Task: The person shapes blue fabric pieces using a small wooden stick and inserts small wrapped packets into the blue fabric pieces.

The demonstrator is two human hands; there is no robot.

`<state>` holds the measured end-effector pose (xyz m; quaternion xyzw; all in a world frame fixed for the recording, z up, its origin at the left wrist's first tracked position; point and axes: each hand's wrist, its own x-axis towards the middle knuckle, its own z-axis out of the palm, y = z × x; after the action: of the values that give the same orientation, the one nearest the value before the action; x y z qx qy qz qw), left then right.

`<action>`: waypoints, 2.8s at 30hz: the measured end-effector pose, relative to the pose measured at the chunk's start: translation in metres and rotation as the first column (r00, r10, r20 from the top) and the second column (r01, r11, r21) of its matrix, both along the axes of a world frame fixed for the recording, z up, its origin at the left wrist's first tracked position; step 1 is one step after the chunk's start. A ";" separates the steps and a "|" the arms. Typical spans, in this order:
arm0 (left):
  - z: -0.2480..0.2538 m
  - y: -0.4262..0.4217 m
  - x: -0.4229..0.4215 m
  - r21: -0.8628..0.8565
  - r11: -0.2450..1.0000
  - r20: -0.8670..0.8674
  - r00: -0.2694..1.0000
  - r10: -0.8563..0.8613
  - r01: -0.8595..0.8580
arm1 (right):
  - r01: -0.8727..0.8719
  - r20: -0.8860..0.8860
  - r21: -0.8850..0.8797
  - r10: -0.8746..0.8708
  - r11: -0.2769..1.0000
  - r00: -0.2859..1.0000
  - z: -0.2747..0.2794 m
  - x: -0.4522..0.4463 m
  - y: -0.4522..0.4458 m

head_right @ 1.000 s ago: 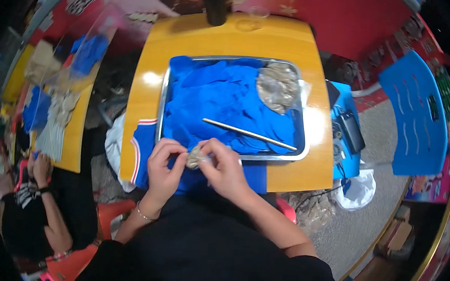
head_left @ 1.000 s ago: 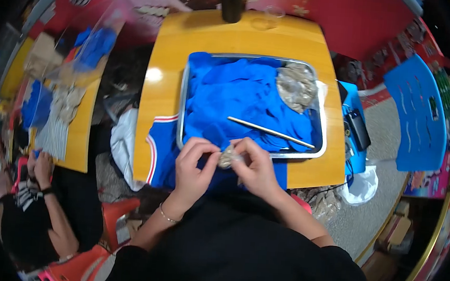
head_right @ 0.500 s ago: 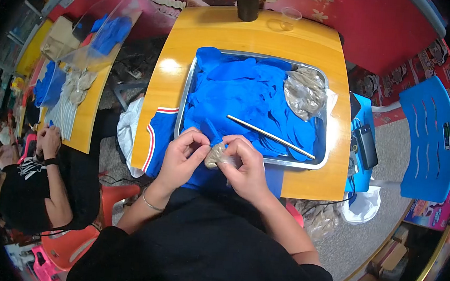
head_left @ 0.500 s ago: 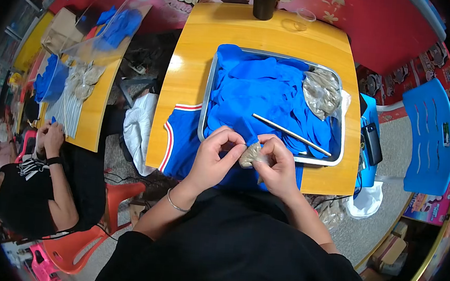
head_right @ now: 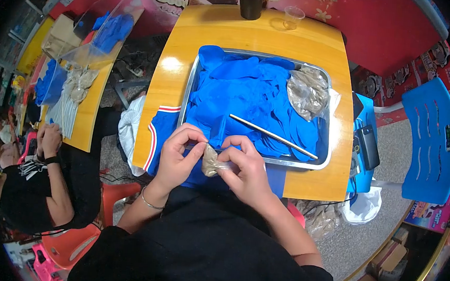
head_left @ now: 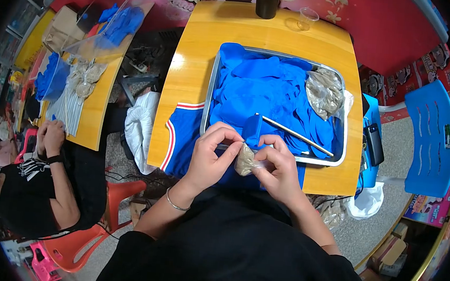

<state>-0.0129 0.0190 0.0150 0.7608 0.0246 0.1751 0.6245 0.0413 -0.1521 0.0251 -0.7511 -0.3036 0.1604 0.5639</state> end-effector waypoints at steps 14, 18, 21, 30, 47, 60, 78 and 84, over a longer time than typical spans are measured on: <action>-0.001 -0.002 -0.001 -0.053 0.994 -0.060 0.993 -0.100 0.097 | 0.082 0.104 0.279 -0.115 0.957 0.988 -0.020 0.004 0.007; -0.010 -0.008 -0.002 -0.229 0.971 -0.082 0.993 -0.082 0.062 | 0.039 -0.034 0.132 -0.035 0.991 0.999 -0.012 0.006 -0.003; -0.010 -0.012 -0.001 -0.294 0.956 -0.099 0.993 -0.057 0.026 | 0.026 0.041 0.157 -0.032 0.987 0.999 -0.010 0.008 -0.005; -0.009 -0.010 -0.006 -0.286 0.956 -0.089 0.991 -0.099 0.070 | 0.022 0.074 0.097 -0.029 0.995 0.997 -0.012 0.008 -0.003; -0.007 0.008 0.002 -0.279 0.939 -0.322 0.901 -0.291 0.203 | 0.003 0.105 -0.053 0.003 0.999 0.994 -0.019 0.004 -0.003; -0.010 -0.013 -0.010 0.148 0.989 0.003 1.000 -0.017 0.016 | 0.015 0.006 -0.124 -0.015 0.992 1.000 -0.013 0.003 -0.003; -0.018 -0.004 -0.006 -0.306 0.951 -0.159 0.983 -0.088 0.035 | -0.027 0.151 -0.041 0.033 0.999 0.988 -0.011 0.002 -0.001; -0.014 0.000 -0.010 -0.011 0.993 -0.025 0.993 -0.117 0.117 | -0.026 0.125 -0.030 0.030 0.999 0.992 -0.008 0.003 0.001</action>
<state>-0.0227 0.0194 0.0011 0.7600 -0.0110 0.1284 0.6370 0.0440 -0.1512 0.0173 -0.7633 -0.3466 0.1249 0.5308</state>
